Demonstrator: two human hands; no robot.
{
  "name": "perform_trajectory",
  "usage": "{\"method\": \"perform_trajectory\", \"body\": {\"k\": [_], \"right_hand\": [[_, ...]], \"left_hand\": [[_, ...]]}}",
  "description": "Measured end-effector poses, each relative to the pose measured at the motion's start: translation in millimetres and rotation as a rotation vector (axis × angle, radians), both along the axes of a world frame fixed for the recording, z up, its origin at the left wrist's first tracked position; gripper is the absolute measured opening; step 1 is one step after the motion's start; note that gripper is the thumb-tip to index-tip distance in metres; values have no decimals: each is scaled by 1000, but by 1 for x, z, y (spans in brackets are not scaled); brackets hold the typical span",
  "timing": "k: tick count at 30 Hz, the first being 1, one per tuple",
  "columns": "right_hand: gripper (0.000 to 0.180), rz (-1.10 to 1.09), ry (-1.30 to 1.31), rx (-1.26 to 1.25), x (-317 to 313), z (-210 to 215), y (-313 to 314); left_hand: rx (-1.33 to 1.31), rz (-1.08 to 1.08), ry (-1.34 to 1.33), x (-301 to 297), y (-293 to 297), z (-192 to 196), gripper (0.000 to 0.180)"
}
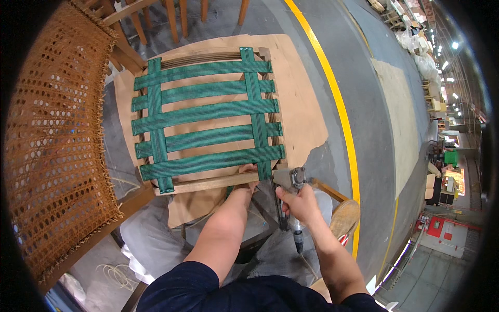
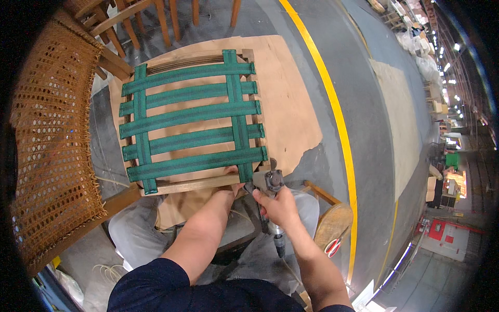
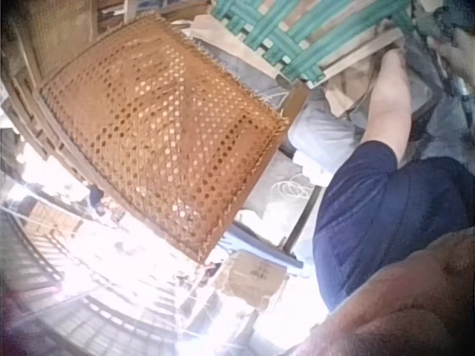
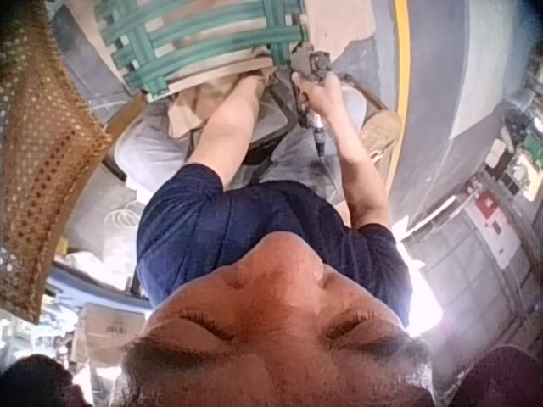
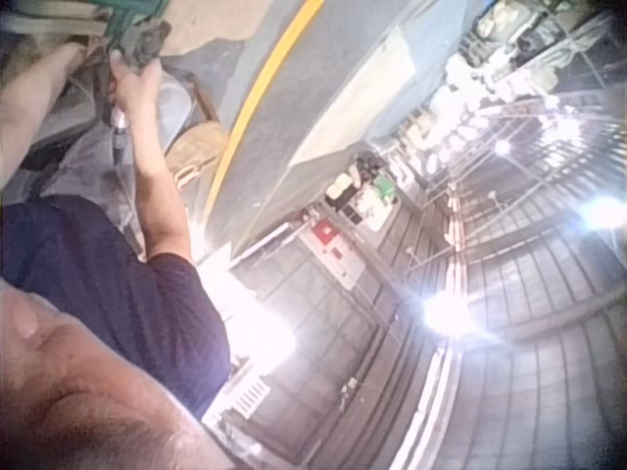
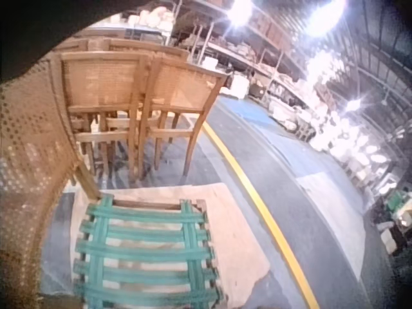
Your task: The person weaves green straps into a wooden chair seat frame, securing them with a pneumatic staple gun. They repeatedly thread the straps through the existing weave and staple them in place, gradually completing the seat surface.
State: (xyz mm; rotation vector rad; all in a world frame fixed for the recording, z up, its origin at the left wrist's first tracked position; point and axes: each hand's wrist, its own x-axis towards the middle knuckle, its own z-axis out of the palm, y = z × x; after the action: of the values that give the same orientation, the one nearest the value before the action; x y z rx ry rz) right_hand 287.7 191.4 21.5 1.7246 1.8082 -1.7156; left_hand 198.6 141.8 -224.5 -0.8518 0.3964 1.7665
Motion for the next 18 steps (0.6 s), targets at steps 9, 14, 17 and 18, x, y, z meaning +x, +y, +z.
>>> {"method": "perform_trajectory", "body": {"k": [9,14,17,18], "right_hand": [[19,40,20,-20,-5,-6,-13],[21,73,85,-37,-10,7,-15],[22,-17,105,7,9,11,-14],[22,-78,119,6,16,19,-12]], "left_hand": [[-169,-210,304,3,0,13,10],[55,-136,322,-5,-2,-16,18],[107,-318,227,1,-15,-10,23],[83,-430,163,5,-20,-2,23]]}}
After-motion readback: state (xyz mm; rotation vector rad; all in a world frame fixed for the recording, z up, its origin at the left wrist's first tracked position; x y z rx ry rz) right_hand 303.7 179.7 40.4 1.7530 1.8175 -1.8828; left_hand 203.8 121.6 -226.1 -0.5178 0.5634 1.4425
